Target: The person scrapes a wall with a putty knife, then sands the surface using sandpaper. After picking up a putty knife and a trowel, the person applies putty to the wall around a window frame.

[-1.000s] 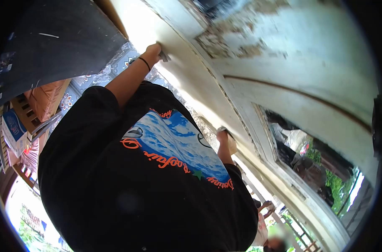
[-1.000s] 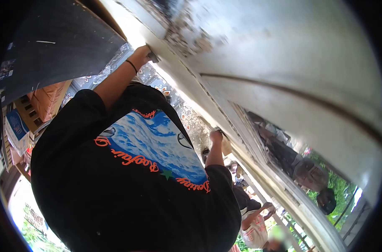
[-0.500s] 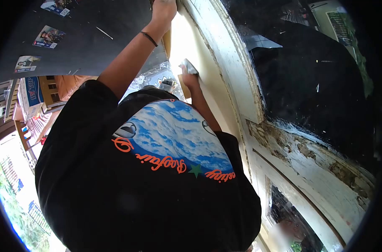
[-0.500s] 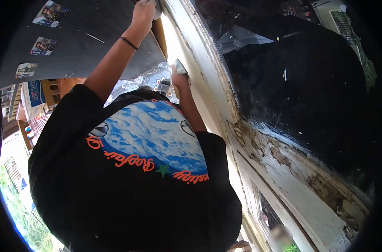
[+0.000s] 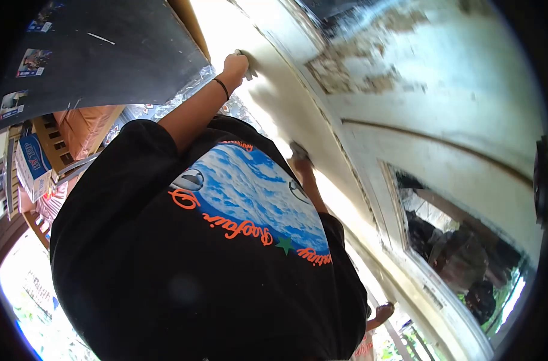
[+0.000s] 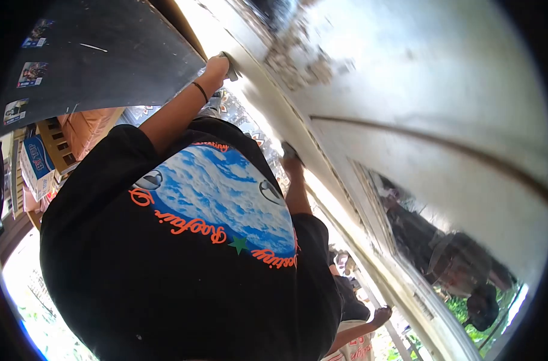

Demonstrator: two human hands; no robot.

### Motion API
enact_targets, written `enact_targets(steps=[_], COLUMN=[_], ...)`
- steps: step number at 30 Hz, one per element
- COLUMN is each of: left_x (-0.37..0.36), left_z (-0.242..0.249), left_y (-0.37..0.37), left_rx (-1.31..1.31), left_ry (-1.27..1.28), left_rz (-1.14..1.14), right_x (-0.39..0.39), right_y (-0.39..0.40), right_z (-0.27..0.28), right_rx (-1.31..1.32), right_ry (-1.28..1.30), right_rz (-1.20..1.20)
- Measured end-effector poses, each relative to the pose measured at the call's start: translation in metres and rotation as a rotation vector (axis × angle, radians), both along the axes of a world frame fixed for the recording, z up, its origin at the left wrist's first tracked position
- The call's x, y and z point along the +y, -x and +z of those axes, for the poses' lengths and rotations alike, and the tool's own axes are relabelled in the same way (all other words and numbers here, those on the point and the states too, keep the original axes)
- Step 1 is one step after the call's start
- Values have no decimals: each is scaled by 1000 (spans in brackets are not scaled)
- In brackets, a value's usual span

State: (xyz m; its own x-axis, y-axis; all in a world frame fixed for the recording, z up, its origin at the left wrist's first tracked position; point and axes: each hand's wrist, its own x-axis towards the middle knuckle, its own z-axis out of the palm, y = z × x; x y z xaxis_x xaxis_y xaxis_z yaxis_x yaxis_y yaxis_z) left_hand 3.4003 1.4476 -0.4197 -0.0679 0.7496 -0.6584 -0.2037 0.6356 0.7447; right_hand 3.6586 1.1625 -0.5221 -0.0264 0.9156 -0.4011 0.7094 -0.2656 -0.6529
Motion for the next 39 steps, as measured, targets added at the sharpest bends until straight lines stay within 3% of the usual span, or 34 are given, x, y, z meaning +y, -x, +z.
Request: enact_targets(steps=[1,2,4,5,9,12,13,14,15,17,18,19,21,22,24,25,27,29,31,32,34,35,36,37,39], left_x=[5,10,20,27,34,38,40,41,41,41,47,47,48,50,41,43,41,50,51,46,39,39,35,19,-15], left_z=[-1,0,-2,-27,-34,-45,-48,-47,-42,-36,-27,-16,1,8,33,23,24,55,90,91,91,47,25,33,33], left_y=[2,4,8,10,-1,-6,-5,-2,2,10,15,20,23,24,13,6,-1,0,1,-3,-7,3,3,-1,-14], left_rx=[28,23,-6,-83,-204,-205,-211,-208,-195,-143,-105,-98,-90,-64,2,-38,155,245,312,302,420,528,433,472,465], left_ry=[20,1,26,45,131,104,112,112,87,45,11,-49,-76,-94,-74,-76,-203,-295,-372,-369,-667,-490,-409,-326,-177], left_rz=[-2,4,37,-22,-56,18,45,57,55,114,179,164,214,254,163,210,148,151,20,11,86,4,31,15,-40], right_x=[-35,-50,-48,-54,-40,-13,-10,2,4,13,28,26,30,39,68,75,99,137,172,184,184,177,167,157,116], right_y=[-33,-64,-89,-110,-133,-125,-118,-105,-99,-71,-56,-47,-28,-10,50,68,105,135,161,163,166,162,157,152,131], right_z=[-37,-42,11,16,51,47,40,45,23,6,-12,-48,-118,-149,-115,-101,-56,-14,74,86,71,61,49,36,45], right_rx=[-176,-88,-496,-526,-655,-624,-614,-444,-477,-554,-739,-691,-651,-586,-401,-294,-72,201,209,249,414,407,392,378,387], right_ry=[174,221,504,519,447,549,466,526,569,446,371,284,-222,-283,-263,-210,-91,-76,-70,-55,-296,-301,-312,-322,83], right_rz=[-224,-184,-299,-281,-282,-269,-264,-337,-276,140,586,562,653,617,514,436,245,74,-63,-95,-201,-197,-144,-93,-204])
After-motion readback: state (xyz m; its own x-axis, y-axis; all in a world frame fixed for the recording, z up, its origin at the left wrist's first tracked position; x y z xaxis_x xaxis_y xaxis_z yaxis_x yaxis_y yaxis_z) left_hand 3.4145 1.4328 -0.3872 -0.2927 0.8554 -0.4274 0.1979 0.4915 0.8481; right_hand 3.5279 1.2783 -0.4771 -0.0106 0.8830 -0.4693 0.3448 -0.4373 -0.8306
